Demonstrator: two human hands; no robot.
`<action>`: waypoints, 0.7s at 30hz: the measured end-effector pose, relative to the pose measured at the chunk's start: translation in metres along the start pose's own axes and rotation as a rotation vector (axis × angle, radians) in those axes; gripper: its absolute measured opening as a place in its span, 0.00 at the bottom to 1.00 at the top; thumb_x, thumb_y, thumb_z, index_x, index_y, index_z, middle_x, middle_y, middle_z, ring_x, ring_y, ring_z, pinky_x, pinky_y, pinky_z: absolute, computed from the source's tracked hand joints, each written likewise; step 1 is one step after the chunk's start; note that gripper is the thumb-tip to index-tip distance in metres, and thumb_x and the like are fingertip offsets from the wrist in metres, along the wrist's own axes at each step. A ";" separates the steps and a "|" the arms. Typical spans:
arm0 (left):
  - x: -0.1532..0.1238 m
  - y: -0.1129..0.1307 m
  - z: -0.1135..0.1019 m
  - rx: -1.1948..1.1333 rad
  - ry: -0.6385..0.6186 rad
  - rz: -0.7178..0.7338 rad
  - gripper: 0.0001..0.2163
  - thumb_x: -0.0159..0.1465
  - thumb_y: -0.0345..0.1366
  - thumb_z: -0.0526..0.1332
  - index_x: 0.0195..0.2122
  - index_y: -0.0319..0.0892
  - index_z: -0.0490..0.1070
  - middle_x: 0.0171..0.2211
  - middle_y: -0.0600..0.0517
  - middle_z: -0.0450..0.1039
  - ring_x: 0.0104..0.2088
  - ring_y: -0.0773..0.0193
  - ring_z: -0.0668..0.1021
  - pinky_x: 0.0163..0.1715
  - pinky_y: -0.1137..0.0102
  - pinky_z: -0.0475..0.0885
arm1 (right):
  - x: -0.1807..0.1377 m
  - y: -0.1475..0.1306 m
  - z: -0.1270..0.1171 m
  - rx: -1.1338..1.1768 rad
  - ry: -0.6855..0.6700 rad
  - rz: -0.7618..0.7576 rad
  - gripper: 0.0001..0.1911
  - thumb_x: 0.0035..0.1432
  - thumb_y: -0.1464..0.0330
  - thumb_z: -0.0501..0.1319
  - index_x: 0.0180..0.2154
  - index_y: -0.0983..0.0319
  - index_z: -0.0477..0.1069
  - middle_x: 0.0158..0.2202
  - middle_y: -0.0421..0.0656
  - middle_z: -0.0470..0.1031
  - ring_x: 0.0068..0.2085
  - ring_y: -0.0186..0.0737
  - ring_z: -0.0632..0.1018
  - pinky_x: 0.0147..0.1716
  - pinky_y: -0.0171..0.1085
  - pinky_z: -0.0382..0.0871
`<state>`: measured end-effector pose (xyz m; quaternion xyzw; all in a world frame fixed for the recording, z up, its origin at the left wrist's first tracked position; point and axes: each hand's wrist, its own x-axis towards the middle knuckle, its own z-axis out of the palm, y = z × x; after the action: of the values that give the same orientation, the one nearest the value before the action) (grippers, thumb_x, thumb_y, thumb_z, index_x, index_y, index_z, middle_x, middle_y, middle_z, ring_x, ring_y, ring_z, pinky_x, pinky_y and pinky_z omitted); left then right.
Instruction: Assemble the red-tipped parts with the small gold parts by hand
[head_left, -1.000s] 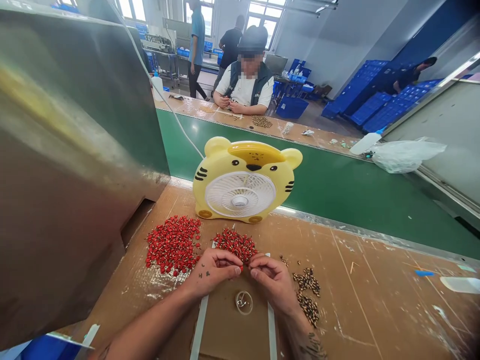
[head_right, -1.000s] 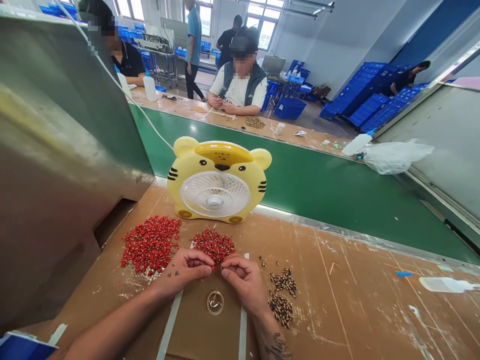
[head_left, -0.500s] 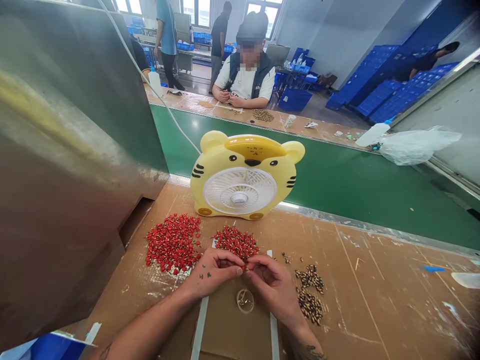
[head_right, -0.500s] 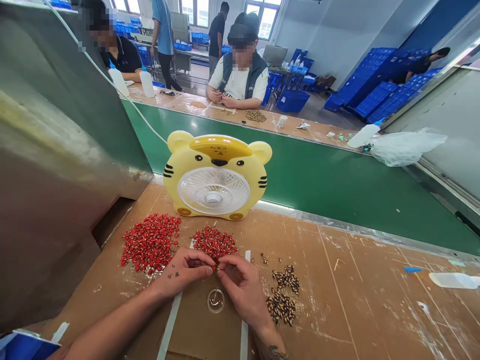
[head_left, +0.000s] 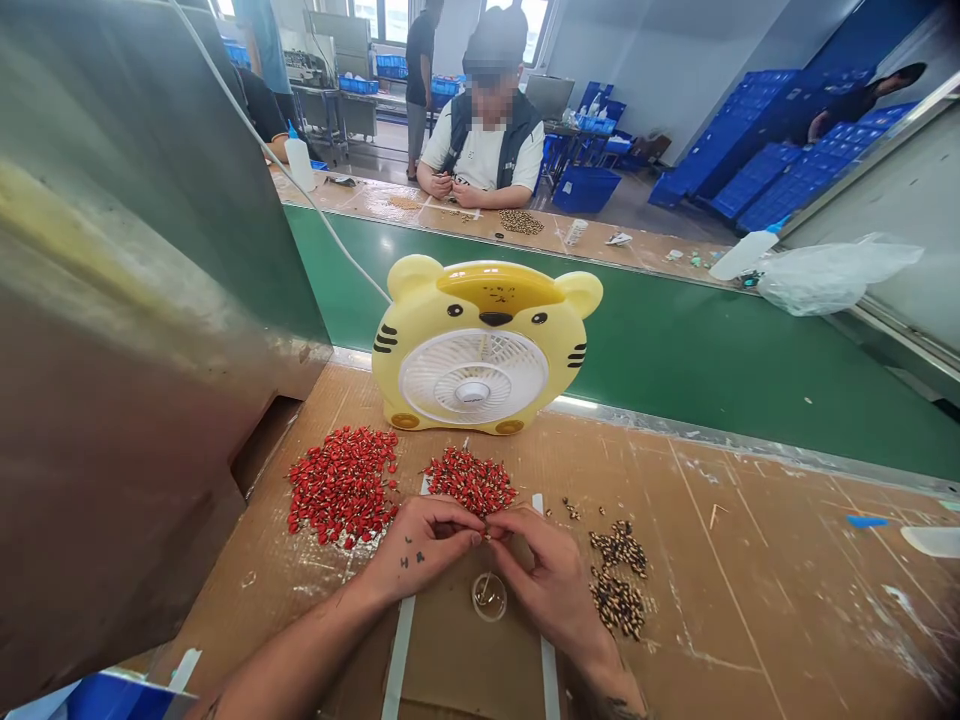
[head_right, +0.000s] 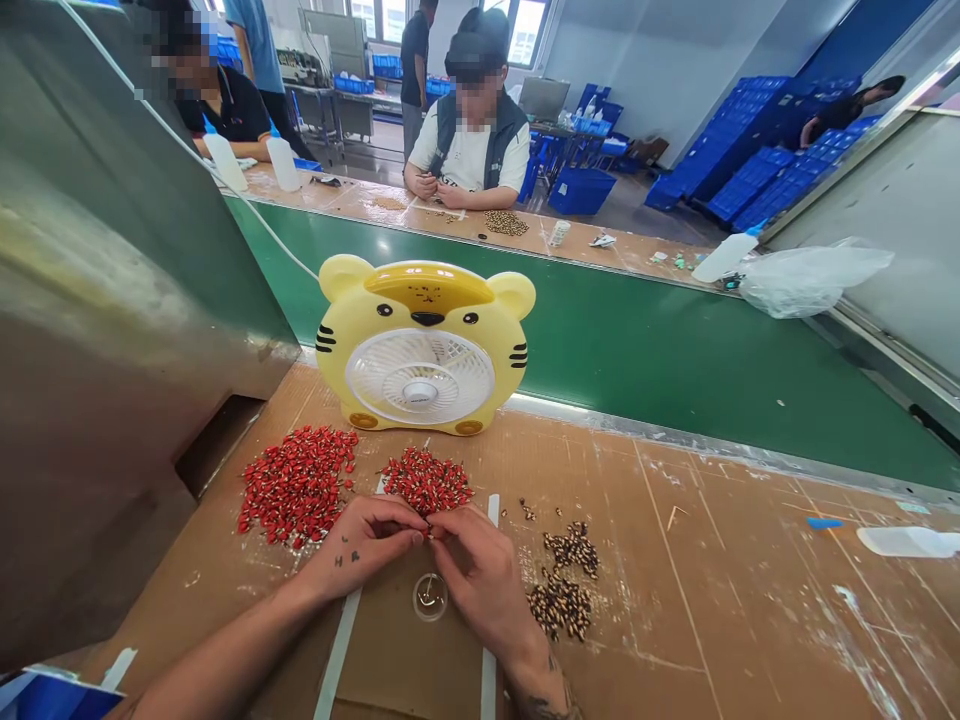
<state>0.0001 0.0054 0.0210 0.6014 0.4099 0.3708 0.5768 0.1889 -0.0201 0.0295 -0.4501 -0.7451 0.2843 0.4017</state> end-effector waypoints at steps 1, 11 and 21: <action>0.000 0.001 0.000 0.019 0.000 0.009 0.07 0.59 0.30 0.64 0.34 0.39 0.83 0.31 0.47 0.80 0.31 0.63 0.78 0.32 0.72 0.69 | 0.000 0.000 0.000 -0.009 -0.008 0.000 0.10 0.61 0.75 0.59 0.43 0.58 0.72 0.35 0.43 0.78 0.36 0.40 0.77 0.37 0.36 0.72; -0.001 0.005 -0.003 0.143 -0.026 0.070 0.08 0.61 0.31 0.63 0.37 0.44 0.83 0.32 0.48 0.81 0.32 0.62 0.79 0.33 0.72 0.70 | 0.000 -0.001 0.001 -0.079 -0.026 -0.039 0.13 0.63 0.75 0.58 0.48 0.57 0.72 0.36 0.44 0.79 0.38 0.42 0.78 0.39 0.40 0.74; -0.004 0.005 -0.002 0.168 0.059 0.103 0.08 0.62 0.31 0.63 0.34 0.41 0.83 0.28 0.48 0.80 0.28 0.63 0.78 0.30 0.73 0.69 | -0.008 0.003 0.005 0.078 0.101 0.186 0.08 0.59 0.69 0.65 0.42 0.58 0.76 0.35 0.42 0.82 0.35 0.41 0.83 0.36 0.36 0.78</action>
<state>-0.0027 0.0023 0.0258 0.6568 0.4248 0.3817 0.4924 0.1883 -0.0260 0.0219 -0.5151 -0.6675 0.3260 0.4277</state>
